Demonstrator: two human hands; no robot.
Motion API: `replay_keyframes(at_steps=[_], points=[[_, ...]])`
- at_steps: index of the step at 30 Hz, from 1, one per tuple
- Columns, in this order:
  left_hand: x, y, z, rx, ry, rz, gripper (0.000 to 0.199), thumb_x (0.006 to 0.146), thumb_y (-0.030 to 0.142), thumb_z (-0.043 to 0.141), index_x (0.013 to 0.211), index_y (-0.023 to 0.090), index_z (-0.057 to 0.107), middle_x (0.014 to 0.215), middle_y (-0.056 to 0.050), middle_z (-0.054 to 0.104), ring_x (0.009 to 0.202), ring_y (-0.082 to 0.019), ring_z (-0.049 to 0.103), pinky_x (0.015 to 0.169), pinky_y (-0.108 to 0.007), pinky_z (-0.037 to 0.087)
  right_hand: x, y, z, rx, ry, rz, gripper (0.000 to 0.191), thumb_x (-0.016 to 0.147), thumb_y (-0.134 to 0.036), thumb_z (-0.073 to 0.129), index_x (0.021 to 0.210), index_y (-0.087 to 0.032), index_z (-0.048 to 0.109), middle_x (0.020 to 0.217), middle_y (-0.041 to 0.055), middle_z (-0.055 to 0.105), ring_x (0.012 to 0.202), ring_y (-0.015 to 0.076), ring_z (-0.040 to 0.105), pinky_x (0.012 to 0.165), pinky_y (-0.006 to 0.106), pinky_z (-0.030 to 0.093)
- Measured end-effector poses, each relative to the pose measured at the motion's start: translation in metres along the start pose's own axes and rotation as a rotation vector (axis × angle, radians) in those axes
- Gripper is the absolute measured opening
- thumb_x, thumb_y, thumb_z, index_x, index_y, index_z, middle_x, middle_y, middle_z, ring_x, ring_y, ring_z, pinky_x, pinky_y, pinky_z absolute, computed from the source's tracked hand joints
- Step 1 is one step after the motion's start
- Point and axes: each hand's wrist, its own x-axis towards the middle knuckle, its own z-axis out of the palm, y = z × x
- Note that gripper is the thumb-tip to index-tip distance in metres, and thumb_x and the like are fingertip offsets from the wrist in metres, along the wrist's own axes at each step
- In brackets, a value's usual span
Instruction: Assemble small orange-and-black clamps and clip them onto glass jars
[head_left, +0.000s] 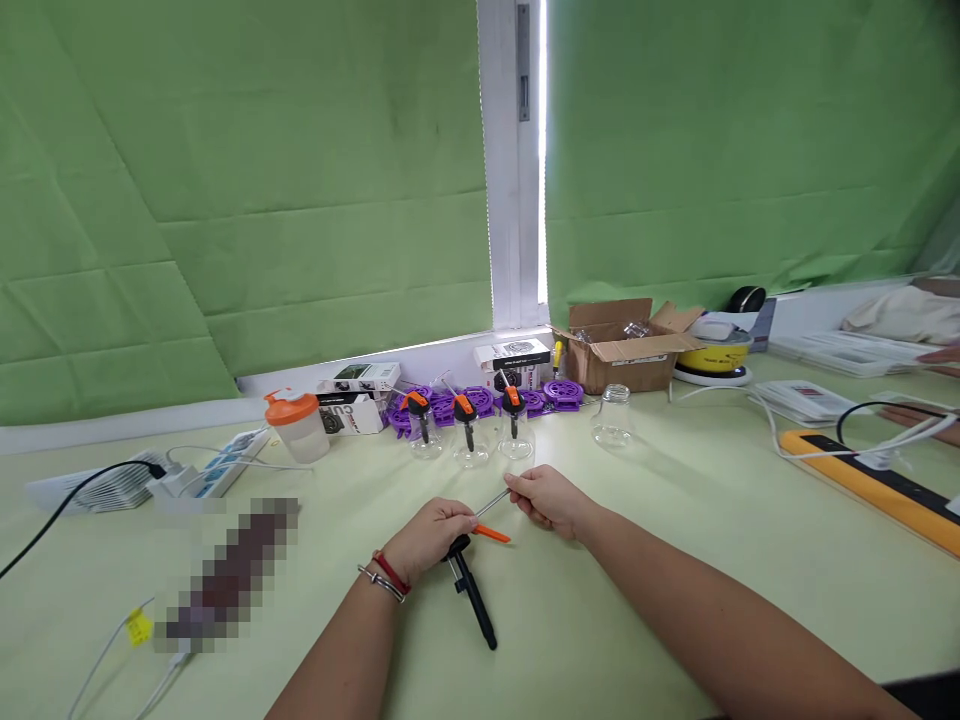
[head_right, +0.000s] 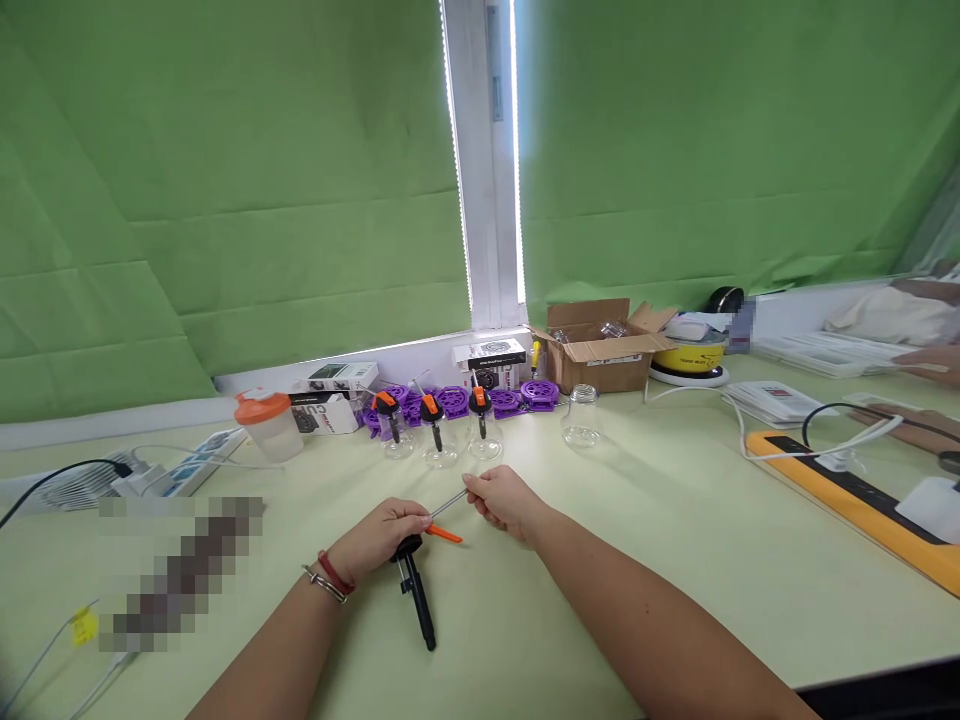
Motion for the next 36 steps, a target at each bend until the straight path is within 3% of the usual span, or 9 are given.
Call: replay_keyframes(at_steps=[5,12,18,22,26,30,34,36], points=[[0.001,-0.001,0.0,-0.04,-0.007,0.011,0.031,0.071,0.043,0.057,0.055,0.016,0.056,0.05,0.005,0.034,0.05,-0.01,0.025,0.048,-0.025,0.019,0.003,0.001,-0.001,0.077,-0.018,-0.006,0.032,0.077,-0.04,0.064,0.061,-0.016,0.052,0.041,-0.0062,0.044,0.032,0.0029,0.029,0.034,0.017,0.017],[0.006,-0.01,-0.002,-0.146,0.002,-0.035,0.028,0.071,0.04,0.058,0.058,0.016,0.057,0.05,0.005,0.037,0.047,-0.009,0.025,0.046,-0.025,0.017,-0.001,-0.001,-0.001,0.209,-0.123,-0.128,0.015,0.068,-0.018,0.07,0.075,-0.013,0.058,0.049,-0.0039,0.054,0.042,0.005,0.042,0.04,0.016,0.032],[0.005,-0.011,-0.003,-0.134,0.01,-0.034,0.025,0.07,0.039,0.057,0.059,0.016,0.058,0.05,0.005,0.035,0.048,-0.009,0.025,0.047,-0.025,0.017,0.001,0.0,0.002,0.073,-0.073,-0.017,0.036,0.082,-0.046,0.057,0.065,-0.015,0.053,0.049,-0.0013,0.054,0.034,0.0044,0.035,0.03,0.016,0.023],[0.004,-0.009,-0.004,-0.088,0.009,-0.045,0.027,0.07,0.041,0.056,0.062,0.015,0.062,0.051,0.004,0.036,0.05,-0.01,0.027,0.047,-0.025,0.019,0.002,0.002,0.001,0.13,-0.144,-0.111,0.021,0.074,-0.03,0.07,0.073,-0.014,0.056,0.058,-0.0023,0.057,0.041,0.0043,0.043,0.034,0.015,0.032],[0.004,-0.008,-0.005,-0.075,0.011,-0.064,0.028,0.068,0.042,0.057,0.062,0.015,0.061,0.052,0.004,0.038,0.051,-0.01,0.029,0.048,-0.024,0.021,0.002,0.001,0.0,0.075,-0.096,-0.031,0.03,0.078,-0.041,0.064,0.068,-0.014,0.054,0.052,-0.003,0.052,0.036,0.0039,0.038,0.03,0.016,0.025],[0.004,-0.01,-0.007,-0.06,0.0,-0.075,0.028,0.068,0.042,0.057,0.062,0.015,0.059,0.051,0.005,0.037,0.051,-0.009,0.028,0.049,-0.024,0.022,0.005,0.003,0.0,0.095,-0.138,-0.127,0.025,0.07,-0.034,0.073,0.076,-0.014,0.057,0.055,-0.0039,0.054,0.04,0.0042,0.042,0.033,0.016,0.031],[0.005,-0.013,-0.009,-0.062,-0.006,-0.063,0.027,0.069,0.041,0.057,0.063,0.015,0.06,0.051,0.005,0.038,0.051,-0.01,0.03,0.05,-0.025,0.023,0.007,0.005,0.001,0.076,-0.097,-0.072,0.031,0.075,-0.043,0.066,0.068,-0.015,0.054,0.049,-0.0047,0.05,0.035,0.0035,0.034,0.03,0.017,0.024],[0.006,-0.015,-0.009,-0.067,-0.007,-0.063,0.027,0.068,0.041,0.057,0.063,0.014,0.06,0.051,0.005,0.039,0.051,-0.01,0.03,0.05,-0.025,0.023,0.007,0.005,0.001,0.11,-0.103,-0.134,0.027,0.07,-0.036,0.072,0.07,-0.015,0.055,0.051,-0.0043,0.052,0.039,0.0045,0.04,0.033,0.017,0.03]])
